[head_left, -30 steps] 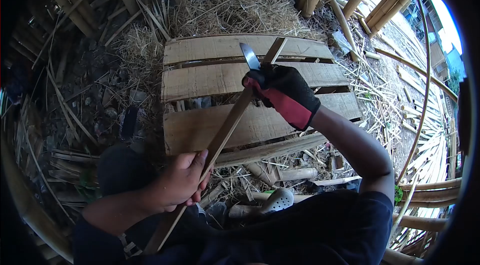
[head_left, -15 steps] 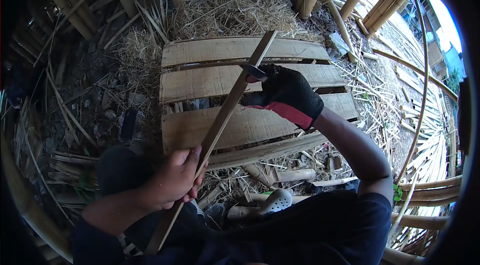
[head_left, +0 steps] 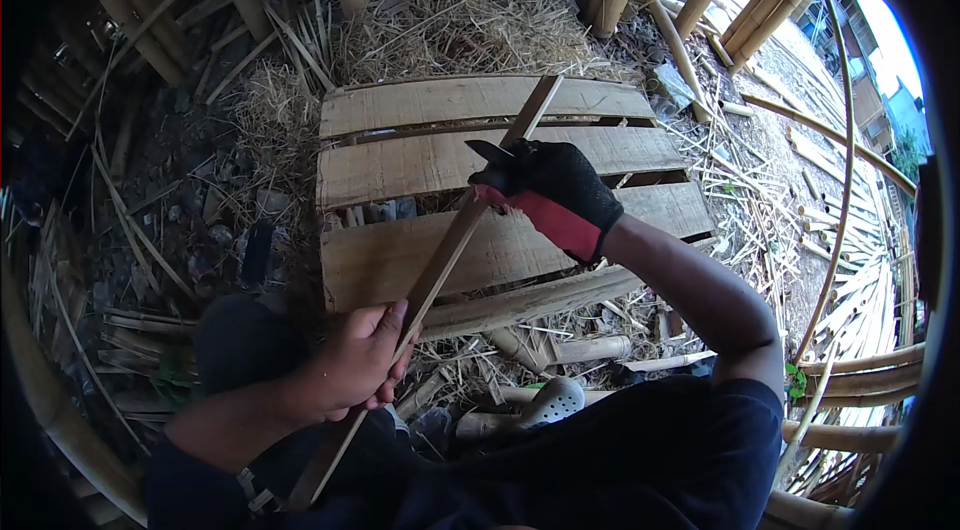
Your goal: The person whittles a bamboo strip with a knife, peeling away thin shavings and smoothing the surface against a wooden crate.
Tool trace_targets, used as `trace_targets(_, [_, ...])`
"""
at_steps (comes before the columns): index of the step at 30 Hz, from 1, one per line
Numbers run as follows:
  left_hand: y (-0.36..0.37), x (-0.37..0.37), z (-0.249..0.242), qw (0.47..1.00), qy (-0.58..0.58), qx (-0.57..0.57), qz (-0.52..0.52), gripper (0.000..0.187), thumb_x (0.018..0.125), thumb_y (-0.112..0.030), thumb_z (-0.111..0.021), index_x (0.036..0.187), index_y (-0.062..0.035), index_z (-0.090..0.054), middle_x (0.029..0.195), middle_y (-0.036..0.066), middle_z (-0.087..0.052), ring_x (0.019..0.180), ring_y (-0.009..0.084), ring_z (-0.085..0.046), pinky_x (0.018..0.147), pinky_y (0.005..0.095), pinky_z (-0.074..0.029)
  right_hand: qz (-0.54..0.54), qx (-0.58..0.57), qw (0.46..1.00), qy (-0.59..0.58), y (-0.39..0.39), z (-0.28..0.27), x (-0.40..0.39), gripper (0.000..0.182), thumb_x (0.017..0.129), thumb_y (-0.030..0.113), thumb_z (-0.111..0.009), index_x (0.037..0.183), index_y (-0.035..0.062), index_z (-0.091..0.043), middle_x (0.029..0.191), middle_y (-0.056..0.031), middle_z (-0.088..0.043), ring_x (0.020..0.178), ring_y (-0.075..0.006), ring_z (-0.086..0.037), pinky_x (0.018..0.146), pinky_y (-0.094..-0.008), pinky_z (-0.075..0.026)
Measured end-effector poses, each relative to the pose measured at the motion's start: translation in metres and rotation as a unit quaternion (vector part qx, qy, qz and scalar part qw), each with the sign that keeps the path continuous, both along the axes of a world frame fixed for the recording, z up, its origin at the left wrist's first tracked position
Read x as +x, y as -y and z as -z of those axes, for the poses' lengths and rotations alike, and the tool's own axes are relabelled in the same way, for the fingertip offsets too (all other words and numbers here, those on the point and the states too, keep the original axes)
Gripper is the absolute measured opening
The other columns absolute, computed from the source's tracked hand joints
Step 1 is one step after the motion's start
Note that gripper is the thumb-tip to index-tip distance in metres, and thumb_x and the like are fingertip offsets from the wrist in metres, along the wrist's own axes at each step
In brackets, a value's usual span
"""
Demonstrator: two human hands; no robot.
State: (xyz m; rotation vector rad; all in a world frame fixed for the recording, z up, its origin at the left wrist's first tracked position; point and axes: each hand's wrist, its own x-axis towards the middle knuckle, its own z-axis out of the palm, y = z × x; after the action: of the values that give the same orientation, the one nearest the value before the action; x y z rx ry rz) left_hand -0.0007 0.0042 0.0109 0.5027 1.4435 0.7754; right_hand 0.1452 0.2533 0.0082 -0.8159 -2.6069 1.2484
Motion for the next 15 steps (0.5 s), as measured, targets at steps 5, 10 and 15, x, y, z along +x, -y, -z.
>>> trace_targets(5, [0.0,-0.001,-0.001,1.0,0.008,0.004,-0.008,0.042,0.108,-0.043,-0.029,0.093,-0.0088,-0.046,0.062,0.0,-0.046,0.042,0.006,-0.041,0.034,0.0205,-0.034,0.021,-0.082,0.995,-0.058,-0.003,-0.019,0.01,0.037,0.096,0.039,-0.065,0.105,0.0028,-0.071,0.074,-0.0077,-0.062,0.063,-0.011,-0.058,0.06,-0.0292,-0.047])
trace_targets(10, [0.0,-0.003,-0.008,0.998,0.022,0.021,-0.046,0.042,0.108,-0.045,-0.03,0.095,-0.0095,-0.047,0.064,0.0,-0.045,0.044,0.0069,-0.042,0.034,0.0205,-0.033,0.031,-0.089,0.996,0.009,-0.043,-0.032,0.022,0.039,0.097,0.041,-0.064,0.096,0.0023,-0.069,0.062,-0.0035,-0.055,0.059,-0.0076,-0.053,0.055,-0.0263,-0.044])
trace_targets(15, [-0.001,-0.006,-0.005,0.998,0.009,0.014,-0.052,0.042,0.107,-0.047,-0.031,0.095,-0.0105,-0.047,0.064,0.0,-0.044,0.044,0.0069,-0.042,0.034,0.0204,-0.033,0.006,0.001,0.997,0.081,-0.065,-0.012,0.033,0.045,0.097,0.047,-0.059,0.09,0.0036,-0.069,0.063,-0.0037,-0.054,0.061,-0.0101,-0.054,0.061,-0.0276,-0.045])
